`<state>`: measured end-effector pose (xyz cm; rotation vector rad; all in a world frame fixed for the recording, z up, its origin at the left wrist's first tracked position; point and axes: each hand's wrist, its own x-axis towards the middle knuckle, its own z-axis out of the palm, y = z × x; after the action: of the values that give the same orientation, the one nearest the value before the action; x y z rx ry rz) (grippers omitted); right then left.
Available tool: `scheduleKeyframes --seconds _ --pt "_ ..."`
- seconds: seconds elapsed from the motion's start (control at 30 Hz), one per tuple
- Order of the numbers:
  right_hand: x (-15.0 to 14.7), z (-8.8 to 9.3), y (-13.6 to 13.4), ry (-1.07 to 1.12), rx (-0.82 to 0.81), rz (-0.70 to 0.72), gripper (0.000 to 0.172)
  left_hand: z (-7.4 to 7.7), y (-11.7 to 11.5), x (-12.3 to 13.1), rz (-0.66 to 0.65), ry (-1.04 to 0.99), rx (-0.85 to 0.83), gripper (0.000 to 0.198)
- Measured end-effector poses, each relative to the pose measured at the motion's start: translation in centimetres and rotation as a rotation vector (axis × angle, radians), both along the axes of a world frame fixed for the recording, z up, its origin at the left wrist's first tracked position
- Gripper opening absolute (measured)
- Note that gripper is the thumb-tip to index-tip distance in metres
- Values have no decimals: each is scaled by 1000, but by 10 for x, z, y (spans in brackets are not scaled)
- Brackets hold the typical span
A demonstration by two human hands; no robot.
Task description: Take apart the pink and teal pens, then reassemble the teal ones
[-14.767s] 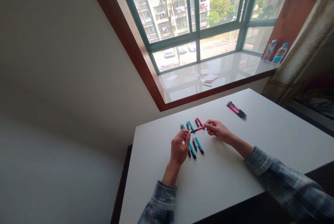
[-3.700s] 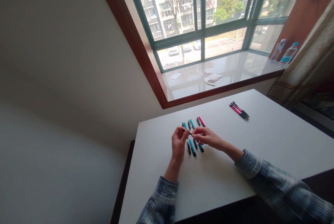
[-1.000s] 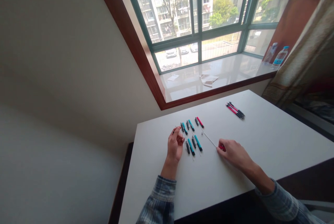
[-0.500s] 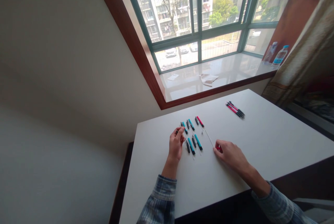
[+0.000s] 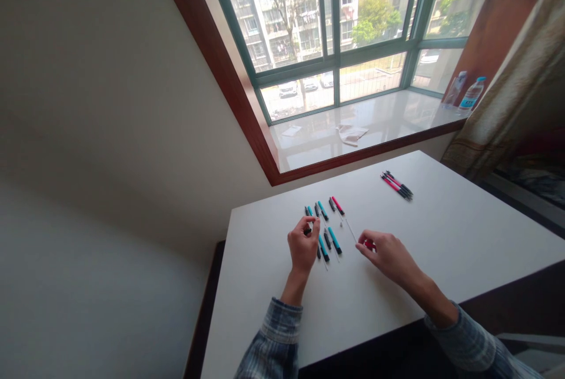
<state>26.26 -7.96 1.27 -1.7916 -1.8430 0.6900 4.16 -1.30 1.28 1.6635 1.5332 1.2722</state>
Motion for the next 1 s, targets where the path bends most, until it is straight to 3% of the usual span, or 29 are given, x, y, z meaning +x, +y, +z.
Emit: scheduleKeyframes --seconds 0.17,0.3,0.6,0.83,1.0 --pt "-9 18 17 252 117 81 19 -1 -8 5 -174 247 111 26" --pt "-19 20 33 352 176 132 21 -2 -12 7 -281 323 134 25" --pt "-17 13 59 517 152 264 29 -2 -11 7 -294 298 68 26" --pt "31 -17 104 517 111 150 31 1 -12 8 -278 205 -11 37" --pt "46 -37 109 435 32 178 28 3 -13 9 -276 166 -16 29"
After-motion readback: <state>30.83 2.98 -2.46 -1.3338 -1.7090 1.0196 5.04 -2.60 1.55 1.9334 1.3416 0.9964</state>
